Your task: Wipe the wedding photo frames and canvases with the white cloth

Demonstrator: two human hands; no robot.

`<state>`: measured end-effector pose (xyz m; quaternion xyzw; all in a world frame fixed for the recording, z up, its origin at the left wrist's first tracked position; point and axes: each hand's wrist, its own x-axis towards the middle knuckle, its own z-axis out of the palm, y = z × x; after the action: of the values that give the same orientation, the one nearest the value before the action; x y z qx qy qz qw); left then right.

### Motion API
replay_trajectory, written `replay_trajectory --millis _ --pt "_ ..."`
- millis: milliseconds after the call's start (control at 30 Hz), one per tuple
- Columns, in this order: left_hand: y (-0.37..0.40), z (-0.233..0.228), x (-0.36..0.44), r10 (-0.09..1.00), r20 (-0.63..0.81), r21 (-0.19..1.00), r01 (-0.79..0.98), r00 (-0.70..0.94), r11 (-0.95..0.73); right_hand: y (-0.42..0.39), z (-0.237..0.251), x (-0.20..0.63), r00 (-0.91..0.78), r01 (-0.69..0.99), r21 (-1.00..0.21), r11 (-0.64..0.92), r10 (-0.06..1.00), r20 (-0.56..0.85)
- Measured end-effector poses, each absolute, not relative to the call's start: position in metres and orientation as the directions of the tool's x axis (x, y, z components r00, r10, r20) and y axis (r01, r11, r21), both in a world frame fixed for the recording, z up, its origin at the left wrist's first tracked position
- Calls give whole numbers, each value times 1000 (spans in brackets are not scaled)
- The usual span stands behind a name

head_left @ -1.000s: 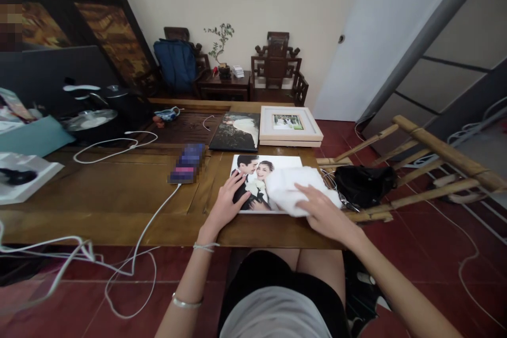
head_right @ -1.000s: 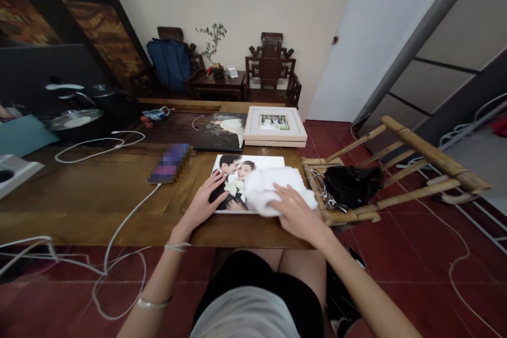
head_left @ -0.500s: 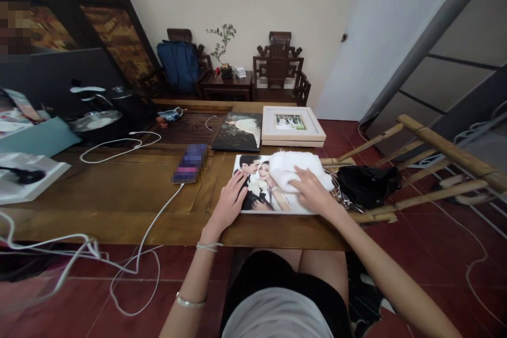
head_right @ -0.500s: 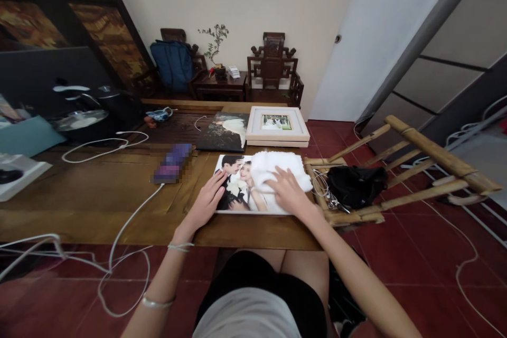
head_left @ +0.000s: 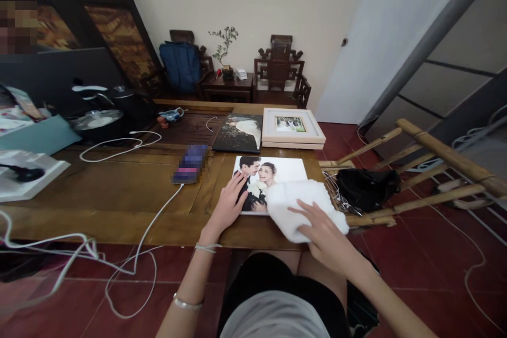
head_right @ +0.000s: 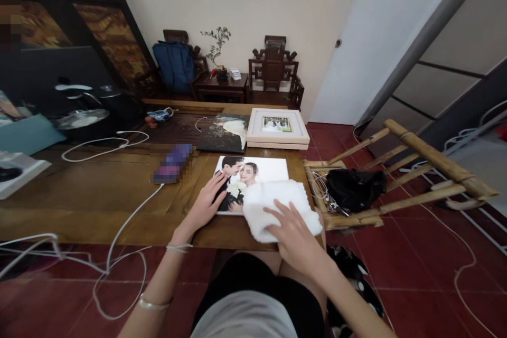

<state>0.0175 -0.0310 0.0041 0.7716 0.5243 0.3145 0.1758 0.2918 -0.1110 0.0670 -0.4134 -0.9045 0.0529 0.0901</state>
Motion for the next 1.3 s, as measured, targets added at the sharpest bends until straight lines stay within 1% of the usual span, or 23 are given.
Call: replay_trajectory --millis 133,300,433,567,733,867,967,1100,1200,1300 --pt "-30 2 16 914 306 595 696 266 -401 -57 67 288 -597 775 -167 609 793 122" --pt "-30 2 16 919 296 602 695 262 -393 14 72 275 -535 824 -125 553 831 150" --pt "-30 2 16 919 295 606 693 261 -391 41 80 264 -529 832 -105 546 835 151" --pt "-28 -3 16 914 324 616 679 244 -400 26 78 258 -533 833 -81 547 834 143" --pt "-25 -9 16 897 371 606 668 242 -431 -42 64 262 -606 786 -60 615 787 118" --pt "-26 -9 17 908 358 611 680 220 -405 -101 62 267 -672 731 -97 675 737 67" --pt "-27 -8 17 912 348 615 682 217 -396 -125 62 265 -695 708 -136 693 718 37" --pt "-26 -7 17 907 359 616 673 223 -409 -115 63 259 -692 707 -159 690 720 48" --pt "-25 -8 17 910 351 617 676 222 -403 -81 65 257 -664 728 -159 667 744 77" --pt "-25 -8 16 909 347 615 675 233 -408 -36 68 257 -607 776 -141 615 789 98"
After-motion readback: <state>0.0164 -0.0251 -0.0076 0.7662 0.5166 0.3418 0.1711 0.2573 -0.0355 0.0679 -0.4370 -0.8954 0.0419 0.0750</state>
